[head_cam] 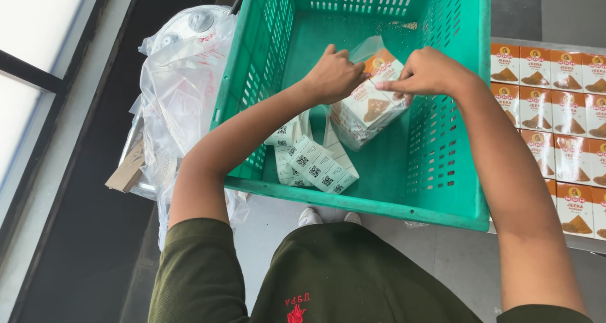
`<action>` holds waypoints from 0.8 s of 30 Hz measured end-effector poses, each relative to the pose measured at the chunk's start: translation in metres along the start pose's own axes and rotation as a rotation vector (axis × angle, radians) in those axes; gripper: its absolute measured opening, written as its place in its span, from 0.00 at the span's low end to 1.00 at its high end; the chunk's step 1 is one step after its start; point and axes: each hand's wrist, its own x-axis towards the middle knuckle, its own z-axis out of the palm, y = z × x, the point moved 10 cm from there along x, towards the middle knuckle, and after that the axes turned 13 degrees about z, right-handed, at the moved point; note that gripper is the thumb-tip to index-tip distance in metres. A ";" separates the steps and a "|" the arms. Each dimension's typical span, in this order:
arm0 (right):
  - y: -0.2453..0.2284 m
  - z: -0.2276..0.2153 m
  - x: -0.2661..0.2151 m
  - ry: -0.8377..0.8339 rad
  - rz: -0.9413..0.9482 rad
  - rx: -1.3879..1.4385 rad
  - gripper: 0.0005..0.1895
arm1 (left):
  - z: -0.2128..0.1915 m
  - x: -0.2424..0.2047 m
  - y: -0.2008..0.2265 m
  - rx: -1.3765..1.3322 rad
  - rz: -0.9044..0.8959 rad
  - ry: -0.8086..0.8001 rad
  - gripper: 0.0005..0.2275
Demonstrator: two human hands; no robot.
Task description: The person repeatedly takes small orange and white boxes from a green plastic basket and places them onto a metal table, arranging them in neat rows. The person handles the boxes by hand, moving them from the basket to the table in a repetitive packing motion.
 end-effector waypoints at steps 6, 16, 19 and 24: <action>0.002 -0.075 -0.035 0.456 -0.135 0.647 0.23 | -0.007 -0.016 -0.020 0.000 -0.398 0.087 0.20; -0.048 0.003 0.003 0.105 -0.308 0.224 0.12 | 0.022 -0.035 -0.022 -0.233 -0.609 -0.062 0.12; -0.021 0.063 0.031 -0.094 -0.173 0.006 0.14 | 0.071 -0.040 -0.033 -0.291 -0.528 -0.114 0.16; 0.005 0.051 0.036 0.096 0.030 -0.233 0.29 | 0.083 -0.031 -0.039 -0.320 -0.450 -0.028 0.20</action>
